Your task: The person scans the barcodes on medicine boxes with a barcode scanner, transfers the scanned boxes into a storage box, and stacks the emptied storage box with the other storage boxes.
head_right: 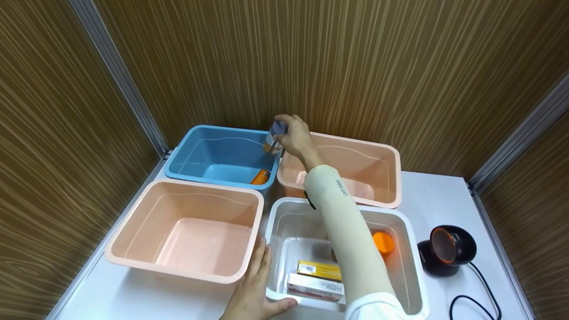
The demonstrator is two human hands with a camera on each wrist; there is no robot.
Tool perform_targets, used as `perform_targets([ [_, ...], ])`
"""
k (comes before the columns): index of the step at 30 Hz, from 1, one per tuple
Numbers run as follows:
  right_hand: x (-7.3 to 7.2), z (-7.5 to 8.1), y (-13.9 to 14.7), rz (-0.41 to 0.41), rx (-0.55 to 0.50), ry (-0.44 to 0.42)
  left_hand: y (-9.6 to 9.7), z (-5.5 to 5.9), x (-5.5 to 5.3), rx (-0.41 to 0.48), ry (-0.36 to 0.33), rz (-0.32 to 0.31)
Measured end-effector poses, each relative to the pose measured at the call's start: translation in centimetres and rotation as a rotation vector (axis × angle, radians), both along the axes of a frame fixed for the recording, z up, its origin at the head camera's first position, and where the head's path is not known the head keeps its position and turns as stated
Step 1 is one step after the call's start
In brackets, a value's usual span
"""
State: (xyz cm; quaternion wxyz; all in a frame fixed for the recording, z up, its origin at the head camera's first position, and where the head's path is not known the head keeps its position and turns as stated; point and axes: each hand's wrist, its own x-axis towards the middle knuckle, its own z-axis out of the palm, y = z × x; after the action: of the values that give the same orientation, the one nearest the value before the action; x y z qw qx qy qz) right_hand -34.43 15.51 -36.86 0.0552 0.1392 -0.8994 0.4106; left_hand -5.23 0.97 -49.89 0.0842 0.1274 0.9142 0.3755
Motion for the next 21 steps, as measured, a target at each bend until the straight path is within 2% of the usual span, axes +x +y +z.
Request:
perform_targets([
  [6,-0.4,-0.5,-0.5,-0.002,-0.010,-0.038,0.1,0.1,0.3,0.014,-0.029,0.002],
  [14,-0.6,-1.4,-2.1,0.038,0.139,-0.035,0.2,0.1,0.6,0.026,-0.035,0.002],
  [21,-1.1,-1.8,-3.1,0.059,0.228,0.003,0.3,0.1,0.7,0.013,-0.014,-0.007],
])
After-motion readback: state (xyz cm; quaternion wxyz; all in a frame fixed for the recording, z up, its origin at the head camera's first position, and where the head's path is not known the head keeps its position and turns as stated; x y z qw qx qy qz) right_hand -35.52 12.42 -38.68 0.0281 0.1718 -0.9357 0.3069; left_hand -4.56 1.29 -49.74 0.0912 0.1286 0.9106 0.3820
